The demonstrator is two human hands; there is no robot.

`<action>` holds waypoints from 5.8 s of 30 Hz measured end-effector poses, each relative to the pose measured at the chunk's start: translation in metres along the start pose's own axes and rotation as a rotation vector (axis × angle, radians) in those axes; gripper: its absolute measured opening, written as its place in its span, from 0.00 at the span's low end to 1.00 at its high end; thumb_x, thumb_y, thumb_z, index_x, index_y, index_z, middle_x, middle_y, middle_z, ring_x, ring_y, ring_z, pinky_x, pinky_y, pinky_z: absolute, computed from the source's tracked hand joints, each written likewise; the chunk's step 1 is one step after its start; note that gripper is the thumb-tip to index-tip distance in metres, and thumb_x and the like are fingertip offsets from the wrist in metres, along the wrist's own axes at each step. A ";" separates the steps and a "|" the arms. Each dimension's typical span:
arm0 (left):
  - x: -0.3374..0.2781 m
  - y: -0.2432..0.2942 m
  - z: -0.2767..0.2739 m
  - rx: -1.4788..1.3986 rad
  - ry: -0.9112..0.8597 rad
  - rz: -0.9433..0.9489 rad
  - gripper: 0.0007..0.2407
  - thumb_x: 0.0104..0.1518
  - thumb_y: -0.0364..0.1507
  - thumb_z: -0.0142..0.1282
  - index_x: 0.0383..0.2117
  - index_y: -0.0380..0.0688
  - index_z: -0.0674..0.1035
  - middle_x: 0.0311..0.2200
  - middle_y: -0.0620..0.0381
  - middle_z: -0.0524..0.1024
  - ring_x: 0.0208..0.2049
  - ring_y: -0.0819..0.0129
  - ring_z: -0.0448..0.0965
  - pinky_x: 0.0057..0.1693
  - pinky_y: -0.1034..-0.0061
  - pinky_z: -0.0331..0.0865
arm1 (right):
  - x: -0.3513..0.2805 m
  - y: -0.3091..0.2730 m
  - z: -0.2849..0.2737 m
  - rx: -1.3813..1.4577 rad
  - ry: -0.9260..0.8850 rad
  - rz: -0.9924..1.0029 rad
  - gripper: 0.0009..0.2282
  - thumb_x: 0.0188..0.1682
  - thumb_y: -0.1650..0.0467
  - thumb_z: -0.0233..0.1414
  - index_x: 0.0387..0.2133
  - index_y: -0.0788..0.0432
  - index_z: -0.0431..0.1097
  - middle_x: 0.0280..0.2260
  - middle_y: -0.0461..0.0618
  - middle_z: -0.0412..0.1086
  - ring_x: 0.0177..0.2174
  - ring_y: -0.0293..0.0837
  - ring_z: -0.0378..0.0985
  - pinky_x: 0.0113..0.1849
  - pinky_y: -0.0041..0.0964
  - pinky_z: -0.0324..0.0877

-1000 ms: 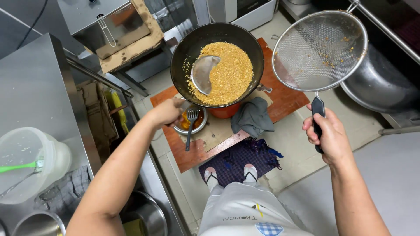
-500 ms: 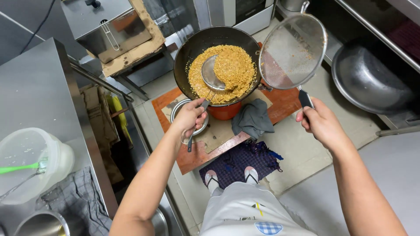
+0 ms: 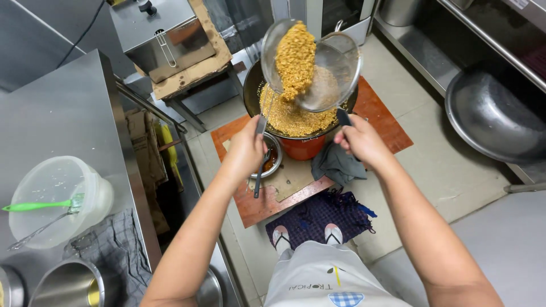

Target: Scooping and straining fried food from a pan of oil using metal strainers

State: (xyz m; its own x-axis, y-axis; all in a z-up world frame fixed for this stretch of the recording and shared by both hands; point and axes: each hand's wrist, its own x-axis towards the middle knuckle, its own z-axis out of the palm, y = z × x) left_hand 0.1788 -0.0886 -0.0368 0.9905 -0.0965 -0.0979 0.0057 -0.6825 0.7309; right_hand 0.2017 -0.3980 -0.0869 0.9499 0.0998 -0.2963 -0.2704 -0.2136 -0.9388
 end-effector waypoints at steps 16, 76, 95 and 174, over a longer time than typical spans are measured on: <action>-0.008 0.032 -0.011 0.503 -0.021 -0.002 0.31 0.59 0.16 0.44 0.74 0.36 0.54 0.45 0.28 0.78 0.47 0.27 0.81 0.53 0.38 0.75 | 0.001 0.036 0.013 0.450 -0.021 0.000 0.16 0.56 0.75 0.41 0.56 0.71 0.61 0.27 0.62 0.65 0.17 0.34 0.59 0.15 0.23 0.54; -0.042 0.083 -0.005 0.342 -0.074 0.030 0.28 0.61 0.20 0.47 0.70 0.31 0.60 0.40 0.32 0.82 0.43 0.34 0.84 0.51 0.41 0.78 | 0.025 0.030 0.026 0.268 0.024 -0.021 0.19 0.55 0.74 0.39 0.59 0.71 0.61 0.25 0.57 0.68 0.17 0.32 0.64 0.14 0.24 0.60; 0.043 -0.013 -0.032 0.703 -0.003 -0.042 0.30 0.58 0.19 0.56 0.69 0.26 0.62 0.41 0.27 0.79 0.44 0.31 0.84 0.51 0.43 0.79 | 0.004 0.016 -0.012 0.345 0.011 -0.019 0.16 0.55 0.75 0.41 0.55 0.70 0.63 0.25 0.56 0.66 0.17 0.31 0.59 0.15 0.21 0.54; 0.034 -0.021 -0.045 -0.201 -0.318 -0.480 0.19 0.62 0.19 0.49 0.60 0.22 0.72 0.26 0.40 0.81 0.17 0.75 0.77 0.24 0.82 0.78 | -0.016 -0.003 -0.048 0.280 -0.006 -0.099 0.19 0.55 0.74 0.42 0.59 0.70 0.63 0.25 0.58 0.67 0.17 0.34 0.60 0.16 0.25 0.55</action>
State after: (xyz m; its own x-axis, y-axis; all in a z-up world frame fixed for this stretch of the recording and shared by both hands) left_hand 0.2187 -0.0449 -0.0247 0.7813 -0.0445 -0.6226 0.4984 -0.5560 0.6651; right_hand 0.1952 -0.4455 -0.0706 0.9730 0.1131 -0.2014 -0.2104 0.0734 -0.9749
